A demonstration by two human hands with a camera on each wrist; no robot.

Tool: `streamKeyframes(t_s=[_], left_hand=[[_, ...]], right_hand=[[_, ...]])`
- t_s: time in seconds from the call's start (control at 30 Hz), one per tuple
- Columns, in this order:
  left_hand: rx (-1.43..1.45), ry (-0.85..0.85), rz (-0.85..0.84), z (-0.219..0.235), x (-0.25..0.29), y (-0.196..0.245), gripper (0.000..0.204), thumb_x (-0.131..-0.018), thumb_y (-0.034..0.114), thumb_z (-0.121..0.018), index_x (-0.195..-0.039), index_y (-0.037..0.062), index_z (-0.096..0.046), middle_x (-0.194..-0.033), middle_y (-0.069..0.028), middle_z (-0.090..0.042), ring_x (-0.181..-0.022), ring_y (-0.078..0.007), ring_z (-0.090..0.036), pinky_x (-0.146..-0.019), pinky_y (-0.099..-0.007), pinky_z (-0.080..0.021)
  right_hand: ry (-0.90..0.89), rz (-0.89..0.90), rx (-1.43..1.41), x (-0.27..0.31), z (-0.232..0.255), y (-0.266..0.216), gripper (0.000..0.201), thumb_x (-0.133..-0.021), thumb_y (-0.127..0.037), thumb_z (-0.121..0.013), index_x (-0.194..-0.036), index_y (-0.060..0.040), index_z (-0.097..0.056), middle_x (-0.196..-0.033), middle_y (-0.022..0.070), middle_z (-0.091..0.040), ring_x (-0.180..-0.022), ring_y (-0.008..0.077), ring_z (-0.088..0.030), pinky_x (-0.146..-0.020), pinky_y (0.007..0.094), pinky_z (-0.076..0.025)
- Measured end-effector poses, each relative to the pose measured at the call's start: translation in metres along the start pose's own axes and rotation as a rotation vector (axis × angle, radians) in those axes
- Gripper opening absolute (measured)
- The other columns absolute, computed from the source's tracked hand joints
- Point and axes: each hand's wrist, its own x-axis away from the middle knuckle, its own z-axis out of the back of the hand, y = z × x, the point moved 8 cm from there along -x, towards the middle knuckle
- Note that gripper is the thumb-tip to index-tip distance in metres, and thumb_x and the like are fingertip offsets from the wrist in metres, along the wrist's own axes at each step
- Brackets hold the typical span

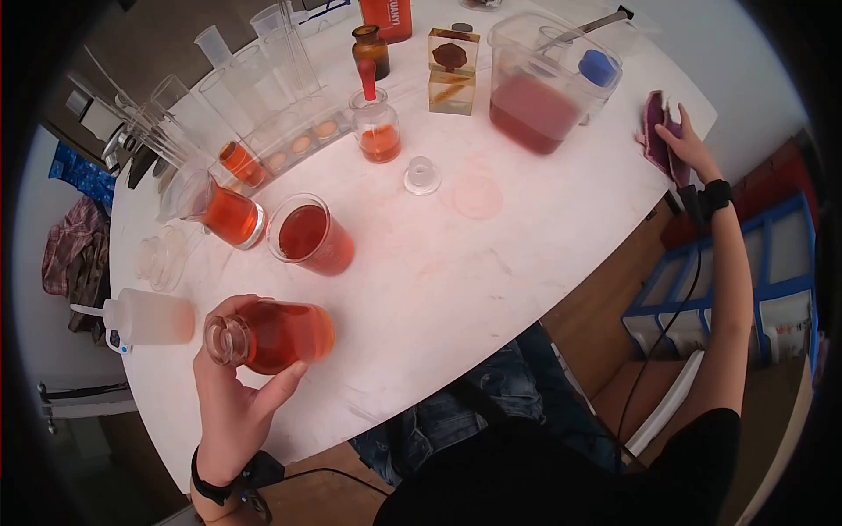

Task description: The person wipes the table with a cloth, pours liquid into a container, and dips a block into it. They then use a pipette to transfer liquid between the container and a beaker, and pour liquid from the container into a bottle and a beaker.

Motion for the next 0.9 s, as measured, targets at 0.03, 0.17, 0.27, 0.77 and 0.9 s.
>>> streamKeyframes(t_s=[0.03, 0.17, 0.27, 0.77, 0.9], left_hand=[[0.021, 0.011, 0.028, 0.001, 0.001, -0.001, 0.059, -0.067, 0.008, -0.074, -0.116, -0.0028, -0.044, -0.099, -0.0122, -0.056, -0.094, -0.0205, -0.057, -0.082, -0.0301, -0.047], [0.023, 0.026, 0.047, 0.005, 0.003, -0.006, 0.06, -0.067, 0.009, -0.075, -0.117, -0.0032, -0.044, -0.1, -0.0122, -0.056, -0.094, -0.0203, -0.056, -0.082, -0.0299, -0.047], [0.032, 0.029, 0.062, 0.007, 0.002, -0.01, 0.06, -0.068, 0.009, -0.075, -0.118, -0.0029, -0.044, -0.102, -0.0125, -0.056, -0.094, -0.0204, -0.057, -0.083, -0.0301, -0.047], [0.018, 0.064, -0.013, 0.014, -0.001, -0.014, 0.062, -0.066, 0.01, -0.077, -0.117, -0.0013, -0.046, -0.105, -0.0117, -0.058, -0.097, -0.0193, -0.058, -0.085, -0.0296, -0.046], [0.0, -0.015, 0.044, 0.014, 0.0, -0.017, 0.061, -0.07, 0.015, -0.073, -0.122, 0.0008, -0.044, -0.114, -0.0121, -0.054, -0.105, -0.0212, -0.053, -0.092, -0.0324, -0.043]], right_hand=[[-0.066, 0.031, 0.066, 0.001, -0.019, 0.002, 0.099, -0.077, -0.056, -0.058, -0.139, 0.0053, -0.013, -0.132, 0.0324, -0.036, -0.126, 0.0378, -0.037, -0.104, 0.0374, -0.03], [-0.03, -0.048, 0.065, 0.031, -0.019, -0.013, 0.096, -0.077, -0.057, -0.058, -0.136, 0.0086, -0.02, -0.13, 0.0324, -0.039, -0.124, 0.0386, -0.039, -0.102, 0.0376, -0.032], [-0.031, -0.072, 0.116, 0.034, -0.018, 0.001, 0.084, -0.079, -0.05, -0.06, -0.131, 0.0098, -0.031, -0.106, 0.0269, -0.053, -0.097, 0.0322, -0.051, -0.083, 0.0376, -0.041], [0.237, 0.171, 0.17, 0.057, 0.151, 0.013, 0.025, -0.091, -0.012, -0.048, -0.113, -0.0052, -0.057, -0.091, 0.0088, -0.065, -0.086, 0.0157, -0.062, -0.075, 0.0292, -0.046], [-0.137, 0.269, -0.145, 0.091, 0.156, -0.046, 0.029, -0.087, 0.002, -0.046, -0.114, -0.0013, -0.055, -0.112, 0.0077, -0.055, -0.105, 0.0148, -0.052, -0.093, 0.0221, -0.035]])
